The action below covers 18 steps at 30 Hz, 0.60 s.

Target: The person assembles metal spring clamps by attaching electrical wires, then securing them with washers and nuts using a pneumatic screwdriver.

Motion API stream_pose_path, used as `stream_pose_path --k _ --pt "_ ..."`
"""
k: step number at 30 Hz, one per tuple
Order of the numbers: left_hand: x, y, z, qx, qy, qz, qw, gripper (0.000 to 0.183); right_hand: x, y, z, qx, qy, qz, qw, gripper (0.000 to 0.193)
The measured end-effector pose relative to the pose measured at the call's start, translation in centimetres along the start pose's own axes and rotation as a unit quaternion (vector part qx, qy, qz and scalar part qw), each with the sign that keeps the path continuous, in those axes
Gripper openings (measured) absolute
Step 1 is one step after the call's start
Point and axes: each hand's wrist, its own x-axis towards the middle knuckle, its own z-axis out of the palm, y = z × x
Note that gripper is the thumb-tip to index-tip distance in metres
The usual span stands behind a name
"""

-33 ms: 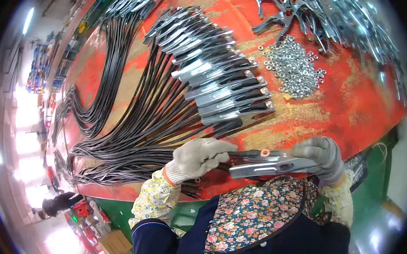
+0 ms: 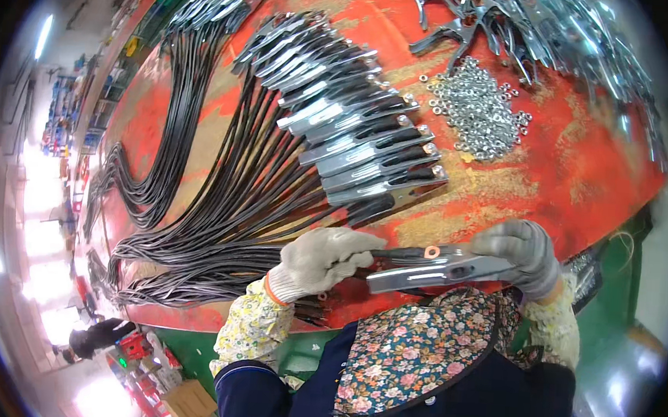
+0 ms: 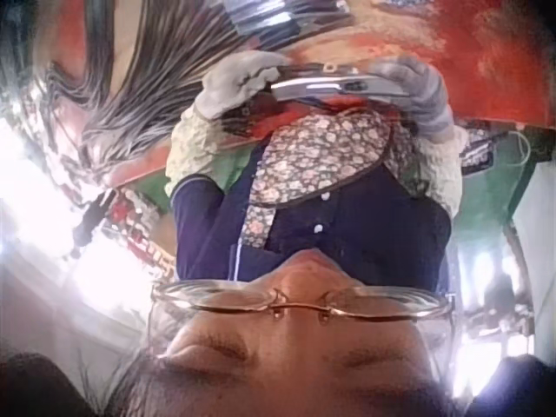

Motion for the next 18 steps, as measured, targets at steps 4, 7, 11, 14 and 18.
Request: stream_pose_path --k 4,7,11,14,18 --pt "0.1 1.0 -0.3 0.001 0.014 0.017 1.0 0.034 1.0 1.1 2.3 0.069 0.011 -0.049 0.996 0.036" --pt "0.0 0.4 -0.4 -0.038 -0.027 0.003 0.999 0.028 2.3 0.7 2.9 0.027 -0.02 -0.088 0.996 0.037" --pt "0.1 0.3 -0.3 -0.069 -0.054 -0.001 0.996 0.027 3.1 0.4 6.6 0.011 -0.106 -0.057 0.993 0.04" --pt "0.1 0.5 -0.6 -0.086 -0.052 -0.015 0.995 0.026 3.4 0.1 6.4 0.103 -0.117 -0.012 0.988 0.042" --pt "-1.8 -0.8 -0.8 -0.034 0.056 -0.095 0.993 0.023 2.4 0.1 5.4 0.375 -0.063 0.166 0.91 0.043"
